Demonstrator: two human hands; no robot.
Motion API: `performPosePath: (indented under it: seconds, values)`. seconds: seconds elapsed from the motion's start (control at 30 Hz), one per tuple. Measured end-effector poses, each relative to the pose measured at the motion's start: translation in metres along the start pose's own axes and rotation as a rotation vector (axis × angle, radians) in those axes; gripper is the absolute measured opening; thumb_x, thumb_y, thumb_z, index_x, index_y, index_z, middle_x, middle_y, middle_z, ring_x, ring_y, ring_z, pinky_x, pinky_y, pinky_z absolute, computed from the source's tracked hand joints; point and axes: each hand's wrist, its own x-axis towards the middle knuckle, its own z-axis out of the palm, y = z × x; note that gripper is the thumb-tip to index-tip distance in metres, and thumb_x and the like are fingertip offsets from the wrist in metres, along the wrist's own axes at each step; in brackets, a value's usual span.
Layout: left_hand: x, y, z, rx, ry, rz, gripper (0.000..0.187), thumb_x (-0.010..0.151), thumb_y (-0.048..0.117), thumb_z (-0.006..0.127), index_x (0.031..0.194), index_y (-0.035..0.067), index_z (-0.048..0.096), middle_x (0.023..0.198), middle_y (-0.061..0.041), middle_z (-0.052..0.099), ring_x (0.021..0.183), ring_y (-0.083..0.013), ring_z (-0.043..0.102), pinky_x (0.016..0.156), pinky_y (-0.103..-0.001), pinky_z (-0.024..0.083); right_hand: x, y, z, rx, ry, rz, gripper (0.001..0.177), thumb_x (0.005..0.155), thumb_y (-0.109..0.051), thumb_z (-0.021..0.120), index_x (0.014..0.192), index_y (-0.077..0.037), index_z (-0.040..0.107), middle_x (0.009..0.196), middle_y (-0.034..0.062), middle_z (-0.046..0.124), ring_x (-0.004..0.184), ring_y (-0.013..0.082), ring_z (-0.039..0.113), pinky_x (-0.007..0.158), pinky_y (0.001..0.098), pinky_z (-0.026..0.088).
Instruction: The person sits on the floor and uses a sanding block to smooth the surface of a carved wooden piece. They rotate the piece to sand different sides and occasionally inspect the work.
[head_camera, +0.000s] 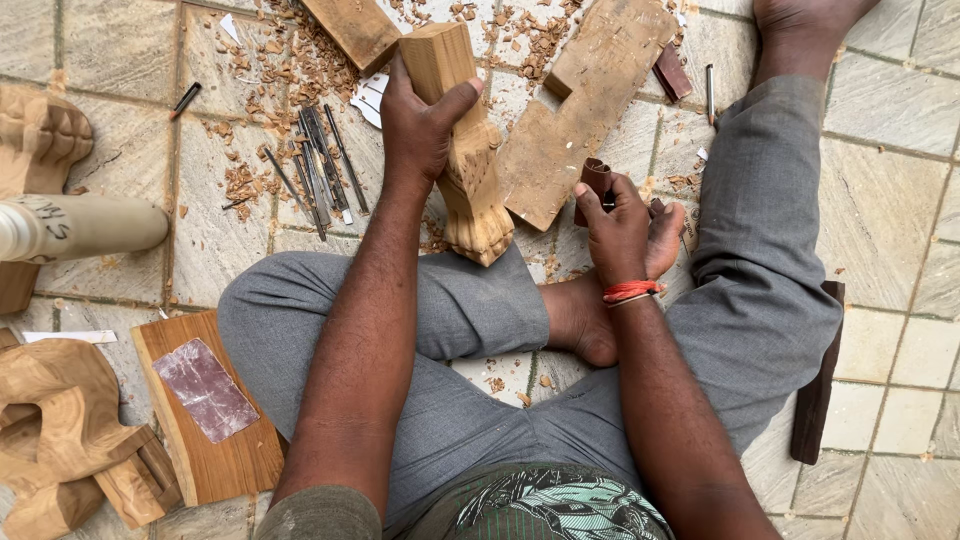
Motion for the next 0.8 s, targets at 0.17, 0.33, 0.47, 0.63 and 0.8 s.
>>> performPosePath:
  seconds: [0.17,0.33,0.47,0.63,0.8]
  values:
    - [-0.002,-0.009,0.000,0.079,0.020,0.059,0.076,0.087,0.043,0.081,0.138,0.000,0.047,0.108,-0.018,0.072,0.092,-0.0241,0.082,0.083,-0.039,0.068,-0.020,-0.024,-0.001,0.210,-0.330,0.112,0.043,0.091,-0.016,0.075,0.130,-0.011,0.060,0.108,0.0032,0.075,0.097,0.0085,0.070,0.087,0.0238,0.057]
    - [0.001,-0.010,-0.004,0.020,0.058,-0.093,0.087,0.079,0.043,0.081,0.142,-0.001,0.041,0.110,-0.021,0.068,0.091,-0.0247,0.078,0.081,-0.039,0.069,-0.017,-0.013,0.000,0.338,-0.310,0.137,0.043,0.094,-0.012,0.076,0.132,0.003,0.063,0.114,0.0044,0.074,0.104,0.0100,0.067,0.096,0.0270,0.052]
    - [0.001,-0.004,-0.008,-0.154,0.117,-0.191,0.093,0.075,0.039,0.082,0.146,-0.001,0.038,0.119,-0.024,0.061,0.102,-0.0268,0.071,0.084,-0.040,0.069,0.000,0.007,-0.016,0.121,-0.109,0.111,0.059,0.091,-0.011,0.074,0.145,-0.002,0.052,0.109,0.0050,0.072,0.098,0.0138,0.065,0.090,0.0329,0.052]
    - [-0.002,0.015,-0.014,-0.407,0.177,-0.186,0.092,0.077,0.037,0.080,0.148,-0.002,0.036,0.119,-0.022,0.065,0.106,-0.0286,0.070,0.088,-0.043,0.068,0.008,0.017,-0.025,-0.373,0.026,-0.482,0.058,0.092,-0.002,0.071,0.148,-0.002,0.057,0.128,0.0167,0.064,0.113,0.0268,0.066,0.099,0.0358,0.053]
    - [-0.011,0.031,-0.023,-0.590,0.370,-0.117,0.083,0.082,0.034,0.078,0.144,-0.007,0.042,0.116,-0.022,0.064,0.100,-0.0320,0.069,0.084,-0.048,0.067,0.021,-0.009,-0.018,-0.606,-0.019,-0.564,0.037,0.095,-0.002,0.065,0.125,-0.023,0.067,0.144,0.0030,0.063,0.098,0.0238,0.078,0.087,0.0362,0.061]
